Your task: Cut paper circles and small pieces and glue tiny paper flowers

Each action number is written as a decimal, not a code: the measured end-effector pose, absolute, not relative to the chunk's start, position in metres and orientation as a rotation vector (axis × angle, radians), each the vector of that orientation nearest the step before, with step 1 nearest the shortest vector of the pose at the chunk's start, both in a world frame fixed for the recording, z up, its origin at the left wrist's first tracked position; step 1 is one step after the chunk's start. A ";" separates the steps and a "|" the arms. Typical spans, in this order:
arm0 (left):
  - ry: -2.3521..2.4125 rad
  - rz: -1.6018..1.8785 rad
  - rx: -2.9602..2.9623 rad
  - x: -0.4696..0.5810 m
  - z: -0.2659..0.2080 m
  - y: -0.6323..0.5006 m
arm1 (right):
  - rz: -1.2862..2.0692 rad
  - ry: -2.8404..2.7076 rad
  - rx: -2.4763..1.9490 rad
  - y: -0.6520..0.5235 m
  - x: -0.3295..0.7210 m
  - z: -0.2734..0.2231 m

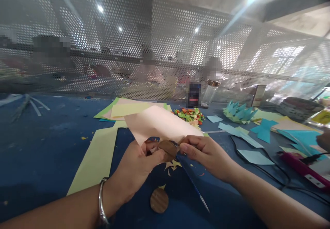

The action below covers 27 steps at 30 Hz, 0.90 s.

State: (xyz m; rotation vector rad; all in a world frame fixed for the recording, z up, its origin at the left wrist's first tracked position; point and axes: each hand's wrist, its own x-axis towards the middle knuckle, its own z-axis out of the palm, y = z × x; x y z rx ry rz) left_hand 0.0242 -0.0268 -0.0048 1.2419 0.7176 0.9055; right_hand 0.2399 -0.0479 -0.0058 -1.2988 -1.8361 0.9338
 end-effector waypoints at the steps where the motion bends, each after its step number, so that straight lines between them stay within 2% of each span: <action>1: 0.704 0.912 1.209 0.024 -0.006 -0.027 | 0.946 -1.832 -1.305 -0.048 0.241 -0.006; 12: 0.761 0.989 1.021 0.025 -0.007 -0.023 | 1.125 -1.768 -1.315 -0.047 0.242 -0.004; 23: 0.825 1.033 1.137 0.026 -0.015 -0.030 | 0.945 -1.706 -1.319 -0.051 0.219 -0.006; 27: 0.705 1.019 1.106 0.028 -0.013 -0.030 | 0.909 -1.640 -1.347 -0.053 0.215 -0.005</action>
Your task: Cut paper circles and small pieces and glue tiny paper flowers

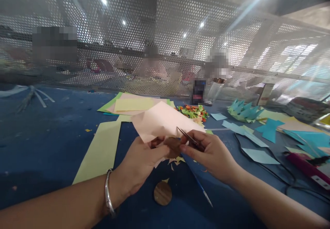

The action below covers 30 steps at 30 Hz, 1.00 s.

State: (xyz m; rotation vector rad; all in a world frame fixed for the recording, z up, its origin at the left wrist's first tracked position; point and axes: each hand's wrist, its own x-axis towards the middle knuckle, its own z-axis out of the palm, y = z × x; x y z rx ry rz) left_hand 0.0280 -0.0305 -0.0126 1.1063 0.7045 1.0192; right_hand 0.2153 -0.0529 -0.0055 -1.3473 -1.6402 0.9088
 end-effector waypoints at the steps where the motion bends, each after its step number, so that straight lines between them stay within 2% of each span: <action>1: 0.649 0.998 1.090 0.028 -0.011 -0.031 | 0.896 -1.626 -1.339 -0.053 0.215 -0.006; 13: 0.677 0.966 1.141 0.024 -0.012 -0.028 | 0.911 -1.664 -1.224 -0.053 0.215 -0.010; 23: 0.654 1.144 1.239 0.024 -0.017 -0.027 | 0.890 -1.760 -1.277 -0.056 0.221 -0.006; 30: 0.694 0.950 1.242 0.025 -0.013 -0.033 | 0.869 -1.841 -1.294 -0.056 0.222 -0.003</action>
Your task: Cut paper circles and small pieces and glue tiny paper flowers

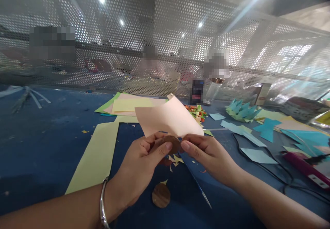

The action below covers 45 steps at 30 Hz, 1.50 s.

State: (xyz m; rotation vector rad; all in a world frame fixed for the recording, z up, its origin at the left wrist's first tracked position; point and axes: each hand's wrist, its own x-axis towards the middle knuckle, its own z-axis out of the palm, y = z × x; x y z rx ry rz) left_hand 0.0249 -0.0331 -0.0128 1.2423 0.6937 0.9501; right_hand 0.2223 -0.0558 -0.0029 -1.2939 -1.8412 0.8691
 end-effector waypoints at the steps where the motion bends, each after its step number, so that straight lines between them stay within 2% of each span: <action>1: 0.691 0.929 1.248 0.025 -0.012 -0.034 | 0.871 -1.839 -1.287 -0.056 0.223 -0.003; 27: 0.682 0.969 1.337 0.028 -0.016 -0.033 | 0.837 -1.926 -1.240 -0.054 0.232 -0.004; 33: 0.749 0.898 1.341 0.026 -0.018 -0.029 | 0.986 -1.863 -1.209 -0.054 0.232 -0.006; 45: 0.840 0.977 1.404 0.025 -0.018 -0.034 | 1.045 -1.826 -1.239 -0.054 0.234 -0.008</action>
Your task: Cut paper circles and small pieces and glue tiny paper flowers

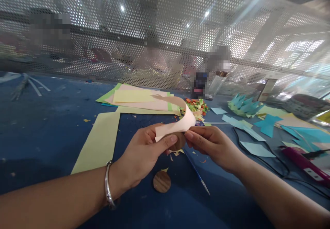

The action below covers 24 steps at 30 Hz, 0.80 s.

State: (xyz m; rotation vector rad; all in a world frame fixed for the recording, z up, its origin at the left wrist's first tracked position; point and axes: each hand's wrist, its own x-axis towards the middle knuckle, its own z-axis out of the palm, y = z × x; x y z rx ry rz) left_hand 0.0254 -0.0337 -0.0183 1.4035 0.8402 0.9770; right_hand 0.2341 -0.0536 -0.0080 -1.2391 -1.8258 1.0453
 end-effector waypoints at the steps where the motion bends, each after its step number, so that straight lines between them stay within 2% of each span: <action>1: 0.837 0.984 1.396 0.025 -0.018 -0.034 | 1.043 -1.829 -1.241 -0.053 0.234 -0.008; 15: 0.825 0.993 1.371 0.023 -0.017 -0.030 | 1.019 -1.834 -1.314 -0.053 0.237 -0.012; 24: 0.840 1.017 1.358 0.027 -0.020 -0.029 | 0.749 -2.003 -1.374 -0.049 0.238 -0.007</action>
